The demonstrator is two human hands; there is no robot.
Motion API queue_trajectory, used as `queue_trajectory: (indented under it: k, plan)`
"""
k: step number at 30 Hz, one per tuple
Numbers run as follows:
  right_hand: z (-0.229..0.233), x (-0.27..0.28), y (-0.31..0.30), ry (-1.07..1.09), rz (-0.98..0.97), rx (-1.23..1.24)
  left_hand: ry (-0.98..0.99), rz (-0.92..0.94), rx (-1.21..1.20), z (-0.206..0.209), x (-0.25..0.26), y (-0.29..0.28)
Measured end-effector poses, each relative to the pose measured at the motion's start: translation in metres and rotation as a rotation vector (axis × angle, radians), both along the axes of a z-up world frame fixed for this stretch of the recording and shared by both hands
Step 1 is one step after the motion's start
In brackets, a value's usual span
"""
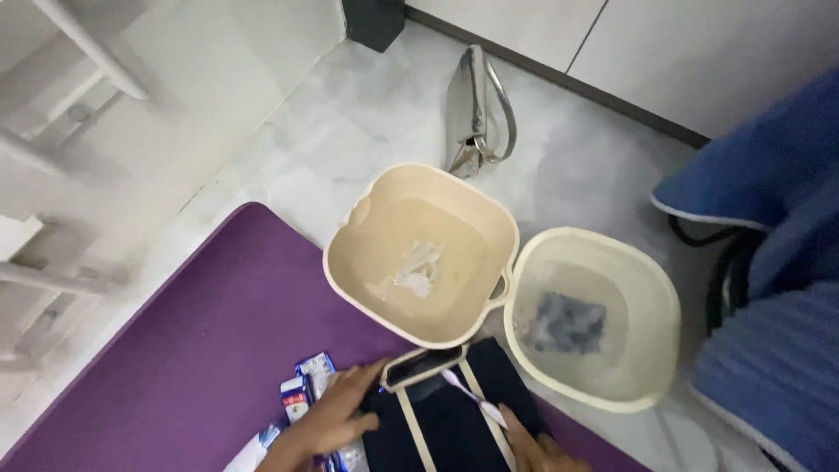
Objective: The person cleans a navy blue handbag with white stripes using a white cloth, a spray bottle, and a toothbrush. They wipe the interior and exterior of the bag, spray it with a cleaning solution, and scrub the surface with the toothbrush.
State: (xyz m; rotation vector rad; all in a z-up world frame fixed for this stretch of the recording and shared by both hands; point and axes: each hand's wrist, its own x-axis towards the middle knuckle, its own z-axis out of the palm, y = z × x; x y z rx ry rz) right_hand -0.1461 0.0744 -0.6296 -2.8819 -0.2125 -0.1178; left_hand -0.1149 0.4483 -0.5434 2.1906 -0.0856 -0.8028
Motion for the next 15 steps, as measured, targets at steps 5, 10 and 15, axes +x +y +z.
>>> queue_trajectory:
  k: [5,10,15]
  plan:
    - [0.059,0.017,0.012,0.173,0.049,-0.223,0.161,0.154,-0.055,-0.017,-0.003,-0.003]
    - [0.093,0.019,0.012,0.123,0.183,-0.042,0.181,0.201,-0.115,-0.029,0.0,0.003]
    - [0.098,0.013,0.005,0.026,0.248,0.047,-0.001,0.187,-0.037,-0.041,-0.012,0.002]
